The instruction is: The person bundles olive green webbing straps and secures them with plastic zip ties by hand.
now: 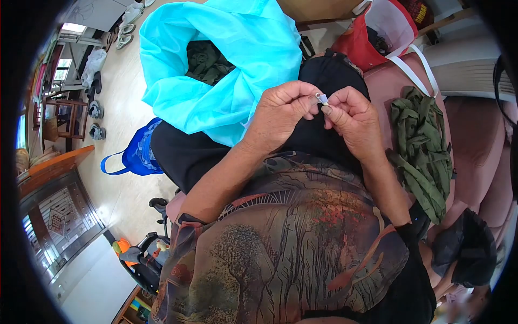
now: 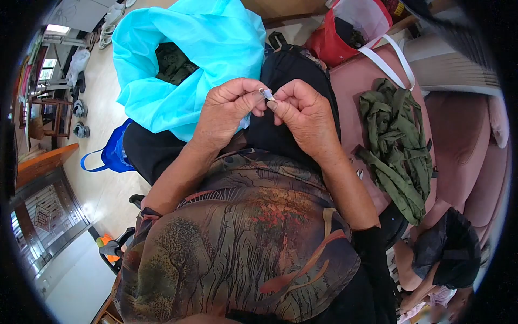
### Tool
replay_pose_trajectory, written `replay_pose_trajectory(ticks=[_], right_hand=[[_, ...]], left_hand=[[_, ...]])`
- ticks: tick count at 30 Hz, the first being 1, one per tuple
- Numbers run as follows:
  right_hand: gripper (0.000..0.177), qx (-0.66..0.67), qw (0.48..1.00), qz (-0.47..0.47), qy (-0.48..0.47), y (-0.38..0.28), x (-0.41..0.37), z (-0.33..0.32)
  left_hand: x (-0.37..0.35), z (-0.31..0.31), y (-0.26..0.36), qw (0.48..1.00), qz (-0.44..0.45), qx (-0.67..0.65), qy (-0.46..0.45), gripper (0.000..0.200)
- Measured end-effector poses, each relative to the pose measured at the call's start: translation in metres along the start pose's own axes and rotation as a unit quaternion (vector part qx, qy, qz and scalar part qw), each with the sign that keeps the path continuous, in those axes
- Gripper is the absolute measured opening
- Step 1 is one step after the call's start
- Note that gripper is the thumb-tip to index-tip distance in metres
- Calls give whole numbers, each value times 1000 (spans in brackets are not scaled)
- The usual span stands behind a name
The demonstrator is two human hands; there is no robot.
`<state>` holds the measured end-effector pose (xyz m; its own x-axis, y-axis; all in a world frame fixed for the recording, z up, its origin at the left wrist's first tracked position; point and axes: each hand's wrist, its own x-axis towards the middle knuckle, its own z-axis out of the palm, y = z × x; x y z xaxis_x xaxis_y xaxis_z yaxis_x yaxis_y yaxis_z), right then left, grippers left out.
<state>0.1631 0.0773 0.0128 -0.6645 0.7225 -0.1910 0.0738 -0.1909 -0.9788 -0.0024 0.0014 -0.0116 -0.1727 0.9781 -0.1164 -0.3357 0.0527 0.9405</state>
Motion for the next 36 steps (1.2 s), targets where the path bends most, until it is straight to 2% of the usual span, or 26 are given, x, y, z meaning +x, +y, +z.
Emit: replay_pose_trajectory(ticks=[9,12,15,18,21,24,27,29,33,36], right_hand=[[7,-29,1000,-6,5,2,2,-1],[7,-35,999,-7,7,2,3,-1],[9,-41,999,-24,9,9,4,0],[10,-72,997,-38,6,11,4,2],[11,-119,992,-40,7,8,3,2],[12,-141,989,-41,0,7,4,1],[13,-172,983,-57,-8,6,4,-2],[14,-201,976,-90,-7,4,4,-3],[16,-286,953,-96,-16,-5,2,-5],[16,-286,953,-100,-16,-6,-1,-4]], left_hand=[[-1,0,10,999,-30,-27,-32,21],[1,1,11,998,-11,-34,-51,23],[3,-1,12,998,-51,-7,-42,17],[4,1,13,998,-33,50,-33,11],[5,1,4,995,47,85,-18,8],[5,3,11,1000,-30,7,3,6],[7,4,9,999,-22,-37,-5,7],[10,0,9,999,-24,-8,-27,8],[13,-1,10,998,-39,33,-40,10],[14,4,14,996,-84,-26,-26,10]])
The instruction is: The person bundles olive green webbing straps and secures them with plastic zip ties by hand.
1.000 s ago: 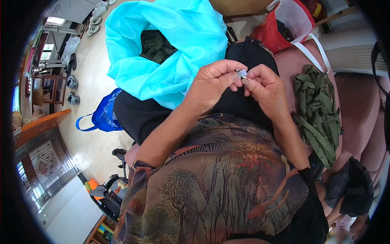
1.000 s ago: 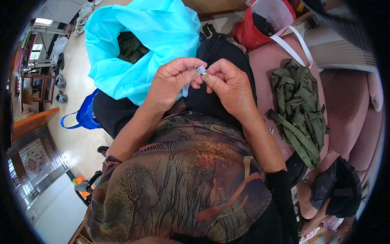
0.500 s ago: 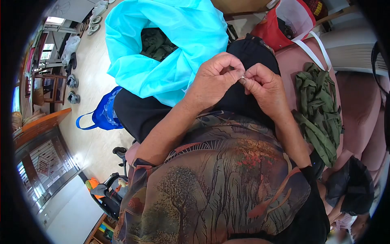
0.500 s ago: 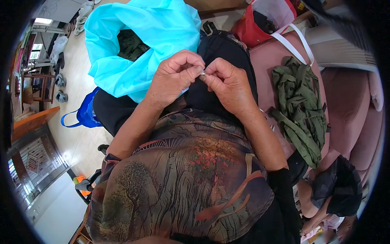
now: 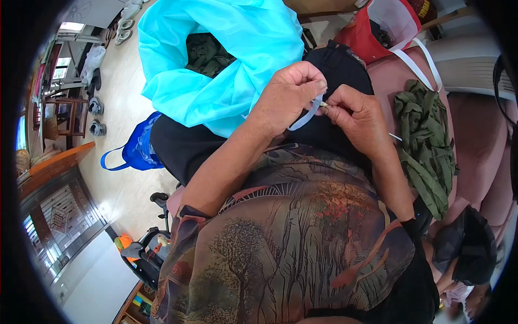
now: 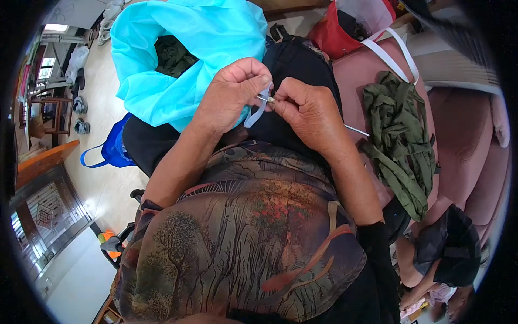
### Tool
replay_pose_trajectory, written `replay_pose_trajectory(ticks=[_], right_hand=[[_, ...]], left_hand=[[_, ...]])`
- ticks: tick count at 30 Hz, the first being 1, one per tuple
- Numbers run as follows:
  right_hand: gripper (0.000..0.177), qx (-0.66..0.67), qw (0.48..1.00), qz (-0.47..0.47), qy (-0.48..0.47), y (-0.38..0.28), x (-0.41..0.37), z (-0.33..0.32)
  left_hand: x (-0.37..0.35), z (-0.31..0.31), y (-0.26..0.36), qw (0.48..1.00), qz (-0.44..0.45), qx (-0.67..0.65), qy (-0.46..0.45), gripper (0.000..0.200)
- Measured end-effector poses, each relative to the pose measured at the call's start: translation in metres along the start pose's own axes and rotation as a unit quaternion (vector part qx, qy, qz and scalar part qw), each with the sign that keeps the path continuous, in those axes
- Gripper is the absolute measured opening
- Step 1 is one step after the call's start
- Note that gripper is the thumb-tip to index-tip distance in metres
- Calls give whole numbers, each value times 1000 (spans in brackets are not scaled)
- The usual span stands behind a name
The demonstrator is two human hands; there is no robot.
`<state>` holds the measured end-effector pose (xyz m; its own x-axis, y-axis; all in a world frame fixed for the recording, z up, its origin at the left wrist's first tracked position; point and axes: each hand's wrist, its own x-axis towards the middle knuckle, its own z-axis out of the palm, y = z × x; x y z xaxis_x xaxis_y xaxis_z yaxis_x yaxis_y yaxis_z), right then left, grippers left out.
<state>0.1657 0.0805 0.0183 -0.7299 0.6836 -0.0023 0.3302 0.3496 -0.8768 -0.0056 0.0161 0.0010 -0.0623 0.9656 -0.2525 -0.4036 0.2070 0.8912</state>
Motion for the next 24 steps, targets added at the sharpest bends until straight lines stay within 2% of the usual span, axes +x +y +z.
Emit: replay_pose_trajectory(ticks=[3,6,9,12,15,18,21,24], right_hand=[[16,0,1000,3,-1,4,-1,1],[16,-13,1000,6,-9,5,-2,1],[15,-7,1000,11,-3,5,-2,1],[13,19,1000,7,14,5,-2,3],[11,32,999,-9,27,5,-3,6],[11,43,998,-5,35,5,-3,6],[12,90,995,19,46,7,-4,7],[12,114,991,26,60,8,-3,7]], left_hand=[[2,-1,-3,999,-11,-28,14,9],[4,-1,-7,1000,-9,4,27,10],[7,0,-12,995,36,95,22,10],[7,-2,-5,992,29,122,-6,11],[5,-7,6,997,-17,73,-27,13],[4,-10,1,998,-54,-29,-25,18],[1,-12,1,991,-59,-117,-36,22],[-4,-12,0,989,-63,-128,-38,24]])
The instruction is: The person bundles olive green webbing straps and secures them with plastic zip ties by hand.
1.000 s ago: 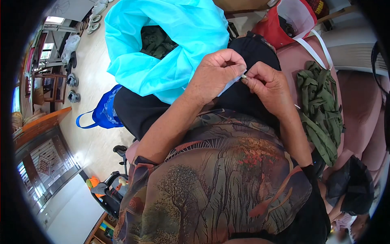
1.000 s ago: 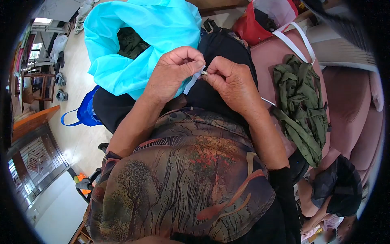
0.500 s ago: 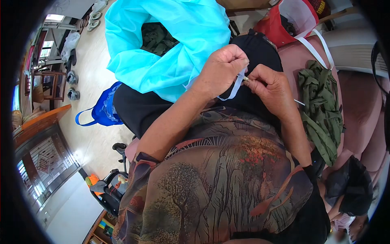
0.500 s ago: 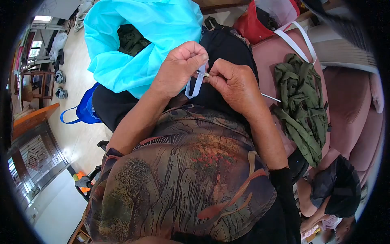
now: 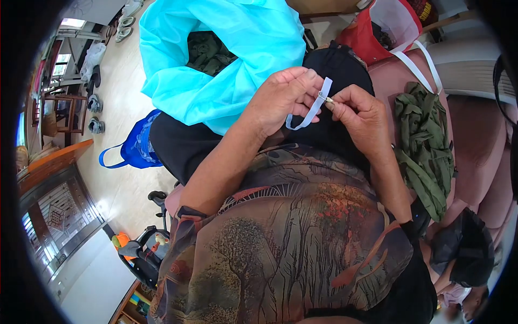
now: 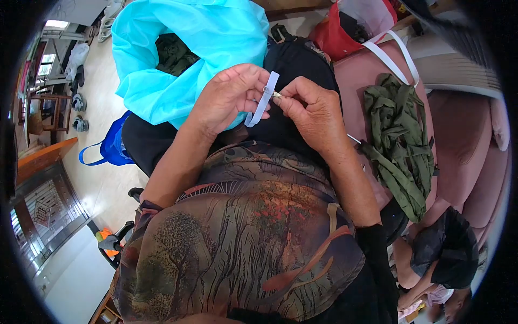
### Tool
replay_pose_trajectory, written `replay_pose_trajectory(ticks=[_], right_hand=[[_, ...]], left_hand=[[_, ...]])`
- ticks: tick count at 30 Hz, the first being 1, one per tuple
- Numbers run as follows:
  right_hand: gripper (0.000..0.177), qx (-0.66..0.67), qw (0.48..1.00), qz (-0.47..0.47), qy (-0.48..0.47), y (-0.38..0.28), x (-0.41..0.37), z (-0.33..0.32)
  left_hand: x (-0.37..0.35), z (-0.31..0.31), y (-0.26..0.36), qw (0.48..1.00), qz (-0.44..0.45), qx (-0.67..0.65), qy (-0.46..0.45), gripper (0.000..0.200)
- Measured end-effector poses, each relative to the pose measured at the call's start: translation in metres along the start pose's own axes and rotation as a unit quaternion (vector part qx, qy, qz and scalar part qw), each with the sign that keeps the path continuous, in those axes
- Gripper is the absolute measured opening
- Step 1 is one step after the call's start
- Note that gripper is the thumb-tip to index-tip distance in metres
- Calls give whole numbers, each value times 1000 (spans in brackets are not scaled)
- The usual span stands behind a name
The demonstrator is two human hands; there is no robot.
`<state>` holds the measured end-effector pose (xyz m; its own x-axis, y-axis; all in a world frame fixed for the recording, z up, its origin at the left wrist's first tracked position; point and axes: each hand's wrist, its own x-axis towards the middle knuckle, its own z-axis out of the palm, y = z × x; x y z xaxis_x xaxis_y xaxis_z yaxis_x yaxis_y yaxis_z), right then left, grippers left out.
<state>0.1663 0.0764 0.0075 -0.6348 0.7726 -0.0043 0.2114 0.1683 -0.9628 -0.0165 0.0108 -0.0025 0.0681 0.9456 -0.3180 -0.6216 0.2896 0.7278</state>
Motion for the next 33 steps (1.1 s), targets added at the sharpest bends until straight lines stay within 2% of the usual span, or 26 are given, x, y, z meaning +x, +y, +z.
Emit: replay_pose_trajectory(ticks=[3,6,12,15,21,27,33], right_hand=[[12,-9,1000,3,-2,0,0,1],[12,-30,1000,-2,-2,-1,0,1],[13,-24,999,-23,18,2,-1,6],[13,-48,999,-24,7,1,-2,6],[15,-100,995,-28,-4,1,-1,4],[16,-152,986,-54,-41,-8,1,-2],[16,-159,981,-80,-79,-8,2,-6]], left_hand=[[-4,9,2,997,24,68,40,25],[0,5,1,982,42,180,34,23],[0,13,-5,988,26,140,61,19],[-1,13,-4,979,17,194,62,20],[-1,14,2,975,4,217,55,21],[9,-1,-12,955,75,288,17,18],[9,7,-7,954,32,299,19,18]])
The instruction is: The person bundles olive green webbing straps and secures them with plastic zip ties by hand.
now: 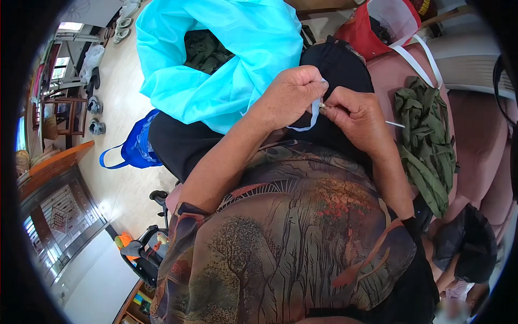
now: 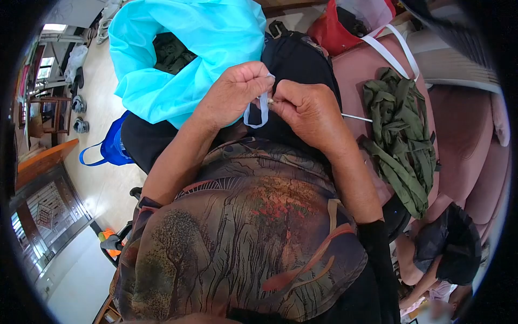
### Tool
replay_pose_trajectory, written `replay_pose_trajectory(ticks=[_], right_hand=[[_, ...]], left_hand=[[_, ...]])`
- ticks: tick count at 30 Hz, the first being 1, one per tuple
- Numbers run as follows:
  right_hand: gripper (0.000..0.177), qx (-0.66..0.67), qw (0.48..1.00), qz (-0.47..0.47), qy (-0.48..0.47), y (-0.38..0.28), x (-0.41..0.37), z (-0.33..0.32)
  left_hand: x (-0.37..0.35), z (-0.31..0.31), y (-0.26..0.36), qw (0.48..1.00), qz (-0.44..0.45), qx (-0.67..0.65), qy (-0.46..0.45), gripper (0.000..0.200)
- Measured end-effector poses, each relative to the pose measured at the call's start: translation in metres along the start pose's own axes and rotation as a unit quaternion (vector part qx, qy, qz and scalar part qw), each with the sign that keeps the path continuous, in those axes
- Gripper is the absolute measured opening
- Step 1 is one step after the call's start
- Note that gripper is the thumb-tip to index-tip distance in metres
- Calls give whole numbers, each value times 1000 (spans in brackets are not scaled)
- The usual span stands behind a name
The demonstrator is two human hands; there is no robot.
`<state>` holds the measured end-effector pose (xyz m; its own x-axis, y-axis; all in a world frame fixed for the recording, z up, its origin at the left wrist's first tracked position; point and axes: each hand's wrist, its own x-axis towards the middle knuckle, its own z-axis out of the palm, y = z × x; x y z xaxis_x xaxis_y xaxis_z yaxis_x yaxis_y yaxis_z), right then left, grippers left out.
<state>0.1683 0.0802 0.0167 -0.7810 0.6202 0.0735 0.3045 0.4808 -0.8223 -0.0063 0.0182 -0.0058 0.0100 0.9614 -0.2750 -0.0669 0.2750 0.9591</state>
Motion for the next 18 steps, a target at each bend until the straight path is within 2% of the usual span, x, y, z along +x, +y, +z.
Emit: replay_pose_trajectory(ticks=[2,3,8,12,15,18], right_hand=[[16,-6,999,-38,-7,-1,0,2],[16,-4,1000,-27,-7,0,-1,3],[14,-1,1000,30,-8,3,-3,7],[13,57,998,19,24,4,-2,12],[13,41,998,32,26,4,-1,9],[13,39,998,30,38,6,-1,10]], left_hand=[[2,1,0,999,21,31,5,19],[4,1,0,998,32,46,8,19],[2,-4,4,996,-9,-89,4,21],[-1,-7,3,982,-44,-184,-14,27],[-7,-7,5,981,-64,-179,-23,30],[-8,-5,8,991,-77,-108,-21,28]])
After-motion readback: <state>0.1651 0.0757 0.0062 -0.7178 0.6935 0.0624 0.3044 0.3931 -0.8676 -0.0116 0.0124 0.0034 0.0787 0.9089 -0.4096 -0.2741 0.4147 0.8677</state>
